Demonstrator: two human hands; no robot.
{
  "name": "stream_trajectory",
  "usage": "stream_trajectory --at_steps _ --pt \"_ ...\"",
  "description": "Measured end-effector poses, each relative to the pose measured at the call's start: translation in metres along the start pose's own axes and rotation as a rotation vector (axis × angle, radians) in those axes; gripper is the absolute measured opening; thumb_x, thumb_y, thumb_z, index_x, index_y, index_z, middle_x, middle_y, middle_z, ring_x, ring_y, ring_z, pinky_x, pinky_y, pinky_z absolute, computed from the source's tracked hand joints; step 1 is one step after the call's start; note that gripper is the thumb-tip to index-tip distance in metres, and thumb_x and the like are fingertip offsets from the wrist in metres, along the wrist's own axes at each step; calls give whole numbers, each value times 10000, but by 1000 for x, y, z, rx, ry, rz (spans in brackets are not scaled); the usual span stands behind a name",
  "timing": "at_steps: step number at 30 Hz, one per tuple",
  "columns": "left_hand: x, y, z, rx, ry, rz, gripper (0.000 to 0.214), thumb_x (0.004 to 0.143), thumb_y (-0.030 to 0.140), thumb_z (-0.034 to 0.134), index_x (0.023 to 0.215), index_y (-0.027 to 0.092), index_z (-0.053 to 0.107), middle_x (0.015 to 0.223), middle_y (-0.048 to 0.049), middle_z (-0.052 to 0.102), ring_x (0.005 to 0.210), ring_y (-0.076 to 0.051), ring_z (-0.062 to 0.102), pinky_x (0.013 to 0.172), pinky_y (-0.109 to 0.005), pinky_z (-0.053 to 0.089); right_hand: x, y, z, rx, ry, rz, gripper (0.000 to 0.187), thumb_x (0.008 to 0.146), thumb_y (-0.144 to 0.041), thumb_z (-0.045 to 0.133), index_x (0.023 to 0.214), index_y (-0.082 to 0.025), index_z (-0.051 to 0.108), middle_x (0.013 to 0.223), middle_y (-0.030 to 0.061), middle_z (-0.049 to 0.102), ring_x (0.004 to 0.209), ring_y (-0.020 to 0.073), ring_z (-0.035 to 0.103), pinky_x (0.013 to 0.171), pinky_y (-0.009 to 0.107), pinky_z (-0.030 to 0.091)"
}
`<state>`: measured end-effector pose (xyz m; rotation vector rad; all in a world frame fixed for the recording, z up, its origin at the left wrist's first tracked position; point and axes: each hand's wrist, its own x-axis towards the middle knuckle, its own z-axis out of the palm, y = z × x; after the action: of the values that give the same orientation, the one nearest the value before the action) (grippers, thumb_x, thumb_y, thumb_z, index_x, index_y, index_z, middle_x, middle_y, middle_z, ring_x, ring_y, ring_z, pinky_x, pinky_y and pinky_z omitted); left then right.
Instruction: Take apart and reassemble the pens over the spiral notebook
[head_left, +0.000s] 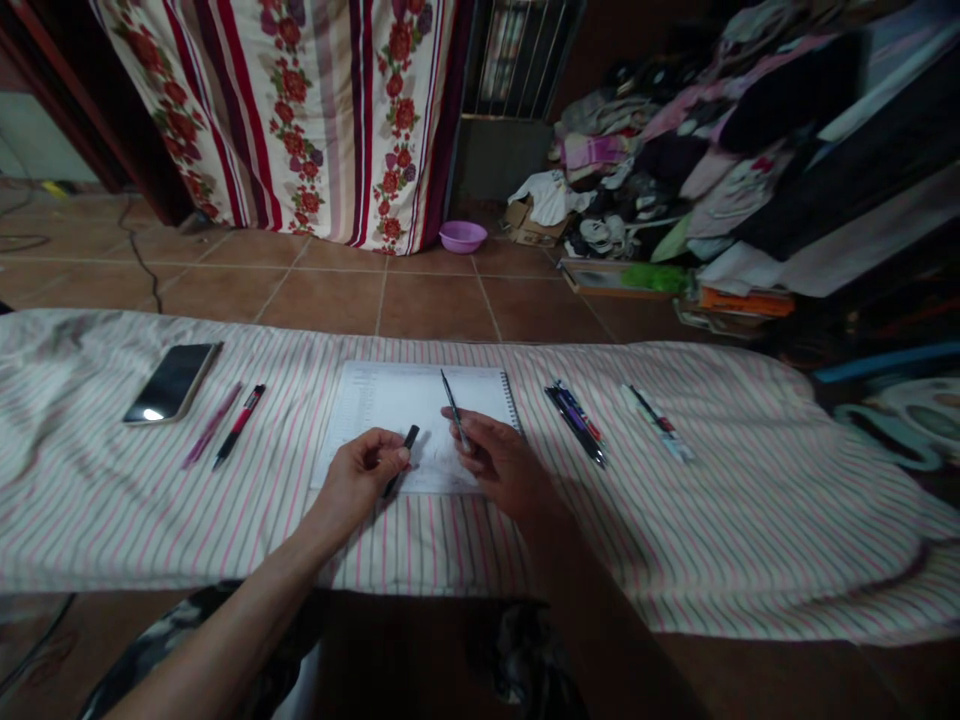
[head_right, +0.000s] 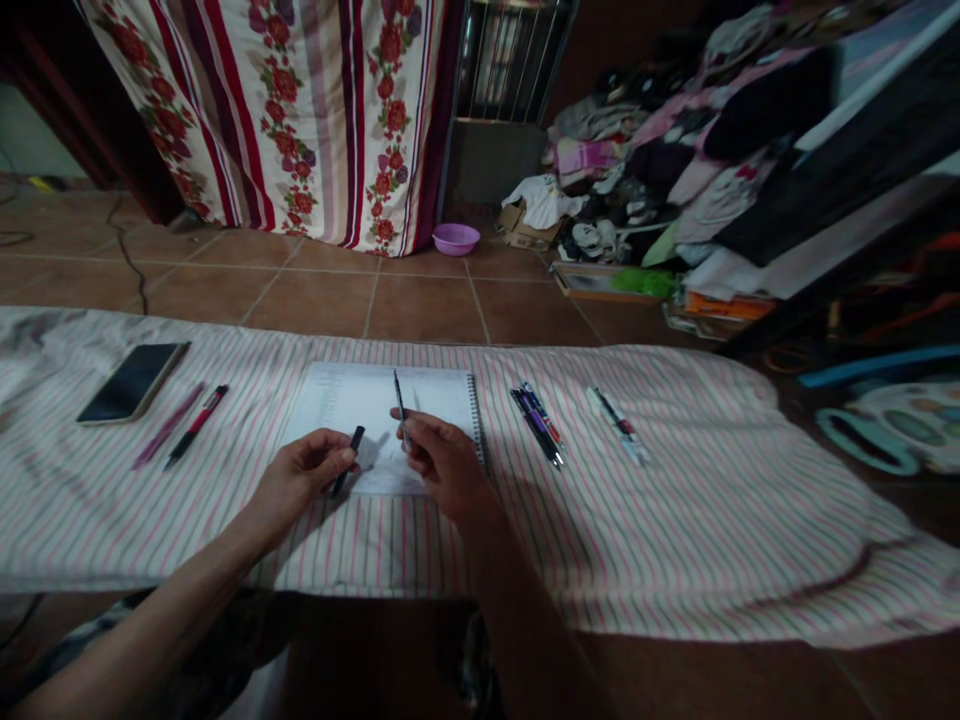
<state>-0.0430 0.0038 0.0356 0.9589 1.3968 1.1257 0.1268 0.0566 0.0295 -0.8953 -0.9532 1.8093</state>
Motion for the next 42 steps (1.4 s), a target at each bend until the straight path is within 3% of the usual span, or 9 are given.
stream_trajectory --at_steps 4,10,14,23,28,33,37,42 --pt "1 -2 8 -10 -30 -5 267 632 367 688 743 151 578 596 1 623 512 -97 510 481 -218 335 2 0 -2 -18 -6 -32 258 685 -324 648 880 -156 670 663 -20 514 494 48 348 385 178 210" --pt "3 -13 16 -7 -113 13 273 638 368 690 761 152 578 585 12 592 528 -100 504 477 -216 317 -1 0 0 -132 172 -105 230 651 -335 659 791 -155 625 640 -19 583 490 58 446 434 188 308" --pt "4 -17 17 19 -129 30 247 666 353 672 777 151 583 592 15 573 530 -93 485 495 -222 319 -2 1 0 -175 219 -182 228 677 -350 643 794 -159 602 669 -7 607 540 79 517 460 192 349" --pt "6 -20 16 58 -109 70 232 677 349 664 781 154 594 595 15 581 558 -108 515 545 -239 372 -2 3 -3 -300 227 -277 229 739 -367 575 856 -172 552 682 5 624 615 130 609 454 193 386" --pt "8 -13 8 73 -25 93 195 675 314 661 782 161 608 615 14 599 579 -113 534 558 -236 390 -6 3 -9 -608 185 -419 221 804 -308 484 934 -184 612 614 -19 568 512 100 519 467 220 401" --pt "12 -10 -5 199 118 236 173 672 279 675 809 175 660 712 -2 638 586 -111 531 560 -239 407 -13 -5 -17 -914 165 -647 259 832 -261 454 970 -188 660 820 46 608 708 133 568 589 249 440" --pt "15 -10 -17 383 136 437 125 743 257 632 842 203 687 823 -29 663 697 -142 578 599 -253 421 -18 -9 -21 -1057 88 -694 282 860 -229 441 1035 -193 659 808 43 589 685 130 550 598 251 440" --pt "16 -11 -25 554 129 549 147 805 240 570 896 206 681 864 -41 655 788 -162 603 666 -269 456 -22 -5 -22 -1249 91 -738 286 874 -186 440 1035 -198 675 831 53 561 757 145 553 686 272 458"
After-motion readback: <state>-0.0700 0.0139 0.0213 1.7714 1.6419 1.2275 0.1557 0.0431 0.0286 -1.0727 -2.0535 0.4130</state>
